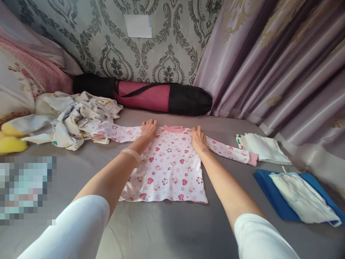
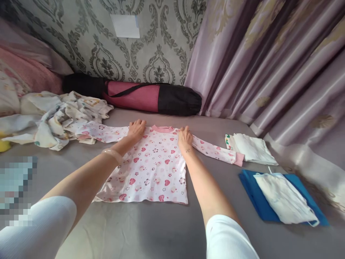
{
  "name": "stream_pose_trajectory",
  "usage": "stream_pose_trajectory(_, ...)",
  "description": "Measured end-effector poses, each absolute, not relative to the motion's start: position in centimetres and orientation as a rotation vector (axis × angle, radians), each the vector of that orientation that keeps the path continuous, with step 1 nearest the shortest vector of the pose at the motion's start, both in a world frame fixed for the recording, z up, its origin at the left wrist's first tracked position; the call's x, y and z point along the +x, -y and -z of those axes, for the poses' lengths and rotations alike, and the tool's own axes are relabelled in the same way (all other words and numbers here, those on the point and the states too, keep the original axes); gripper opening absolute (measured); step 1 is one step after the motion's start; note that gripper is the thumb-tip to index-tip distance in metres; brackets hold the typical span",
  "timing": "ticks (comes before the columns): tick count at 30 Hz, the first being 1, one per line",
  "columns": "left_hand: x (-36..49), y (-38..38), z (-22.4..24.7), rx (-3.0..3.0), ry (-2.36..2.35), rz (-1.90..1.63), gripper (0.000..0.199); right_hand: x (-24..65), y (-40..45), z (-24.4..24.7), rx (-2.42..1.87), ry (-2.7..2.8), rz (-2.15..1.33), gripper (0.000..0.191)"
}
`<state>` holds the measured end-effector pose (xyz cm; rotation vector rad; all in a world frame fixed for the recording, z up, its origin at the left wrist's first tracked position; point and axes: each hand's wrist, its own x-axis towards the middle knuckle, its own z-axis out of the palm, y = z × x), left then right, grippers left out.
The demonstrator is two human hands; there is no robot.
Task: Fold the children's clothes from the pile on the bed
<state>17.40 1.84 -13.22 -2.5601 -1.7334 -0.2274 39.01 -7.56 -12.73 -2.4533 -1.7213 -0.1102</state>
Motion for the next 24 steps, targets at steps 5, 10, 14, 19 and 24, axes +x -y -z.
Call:
stream_pose_trajectory(5,17.3,0.4,14.9,-2.709,1.481,0.278,0.048,36.4,9.4,14.3,-2.171,1.984,0.066,0.052)
stream_pose_trajectory(10,16.9,0.9,16.2,-2.847,1.582,0.095,0.066,36.4,9.6,15.5,-2.244,1.909,-0.303,0.065)
stream_pose_trajectory(14,16.8,1.7,13.7,-2.889,1.591,-0.108,0.06,38.8,9.7,14.3,-2.053,1.836,-0.524,0.053)
stream_pose_trajectory(19,17.8,9.1,8.8,-3.169,1.155,0.007,0.039,42.8,12.0,12.9,-1.903,1.629,-0.365,0.041)
stream_pose_trajectory(24,20.4,19.2,7.7,-3.418,0.612,0.077,0.031,44.2,14.2,13.5,-1.925,1.879,-0.176,0.049)
